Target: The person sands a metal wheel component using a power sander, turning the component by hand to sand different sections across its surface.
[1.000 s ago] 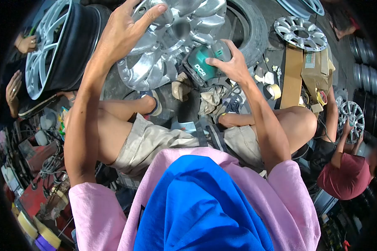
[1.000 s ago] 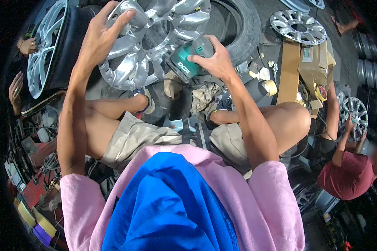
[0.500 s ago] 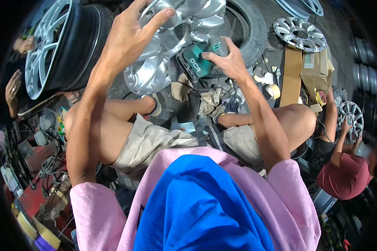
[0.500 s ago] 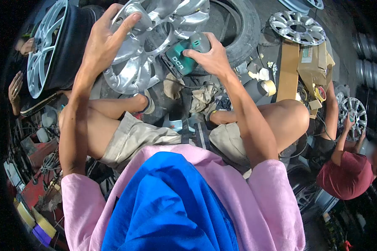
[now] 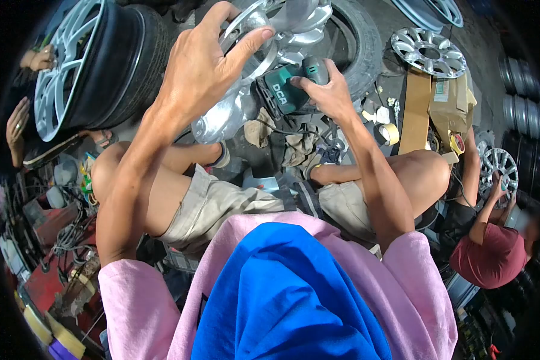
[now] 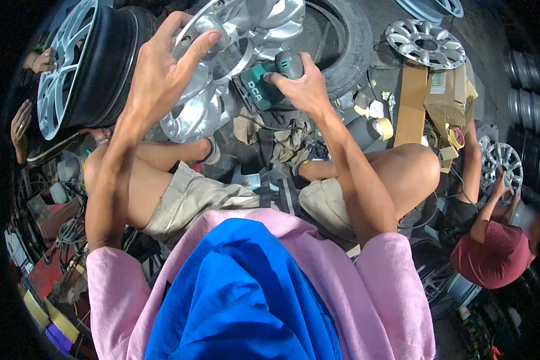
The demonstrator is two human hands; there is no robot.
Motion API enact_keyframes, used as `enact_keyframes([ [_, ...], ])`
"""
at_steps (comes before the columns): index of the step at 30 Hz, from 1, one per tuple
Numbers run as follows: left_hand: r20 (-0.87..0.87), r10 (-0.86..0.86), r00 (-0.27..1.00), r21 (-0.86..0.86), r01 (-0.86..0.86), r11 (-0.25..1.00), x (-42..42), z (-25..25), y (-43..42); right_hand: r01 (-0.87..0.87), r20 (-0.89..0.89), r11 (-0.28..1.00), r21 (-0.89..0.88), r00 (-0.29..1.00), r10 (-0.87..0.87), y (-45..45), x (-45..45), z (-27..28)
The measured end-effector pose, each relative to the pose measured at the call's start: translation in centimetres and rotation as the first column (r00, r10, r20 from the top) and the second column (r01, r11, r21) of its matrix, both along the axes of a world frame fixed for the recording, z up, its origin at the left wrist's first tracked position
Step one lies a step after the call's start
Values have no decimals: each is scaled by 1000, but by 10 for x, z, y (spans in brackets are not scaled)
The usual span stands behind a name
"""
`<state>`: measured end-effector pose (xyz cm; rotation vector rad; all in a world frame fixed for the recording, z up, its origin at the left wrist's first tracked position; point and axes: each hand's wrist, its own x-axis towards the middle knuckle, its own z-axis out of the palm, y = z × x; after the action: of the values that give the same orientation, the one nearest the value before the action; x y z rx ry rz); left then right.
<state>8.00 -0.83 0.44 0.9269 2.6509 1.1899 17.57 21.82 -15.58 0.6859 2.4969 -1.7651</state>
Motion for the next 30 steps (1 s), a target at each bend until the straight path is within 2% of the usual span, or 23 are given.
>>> enact_keyframes([
  [5,11,1,1000,15,-2,1000,2,-2,-2,-17,-7,1000,23,1000,17,3,1,-1],
  [7,18,37,999,20,-38,999,3,-4,-3,-1,86,995,-101,996,10,3,5,9],
  [14,9,18,1000,2,-18,1000,2,-4,-5,69,22,988,-137,998,-66,4,16,-19],
  [20,13,19,1000,25,-19,999,2,-4,-3,45,118,988,-148,993,-27,3,7,-4],
  [22,11,29,1000,56,-30,998,0,-7,-3,28,-7,1000,11,1000,-28,-1,3,-11],
  [26,-7,41,999,-8,-41,999,1,-3,1,65,-30,995,81,998,-63,-11,5,-12],
  [28,-68,49,996,48,-46,998,-3,-5,4,34,-137,986,163,990,-12,-11,7,-13],
  [30,-33,89,996,1,-89,996,-11,-6,3,31,-136,981,191,991,-5,-8,11,-17],
])
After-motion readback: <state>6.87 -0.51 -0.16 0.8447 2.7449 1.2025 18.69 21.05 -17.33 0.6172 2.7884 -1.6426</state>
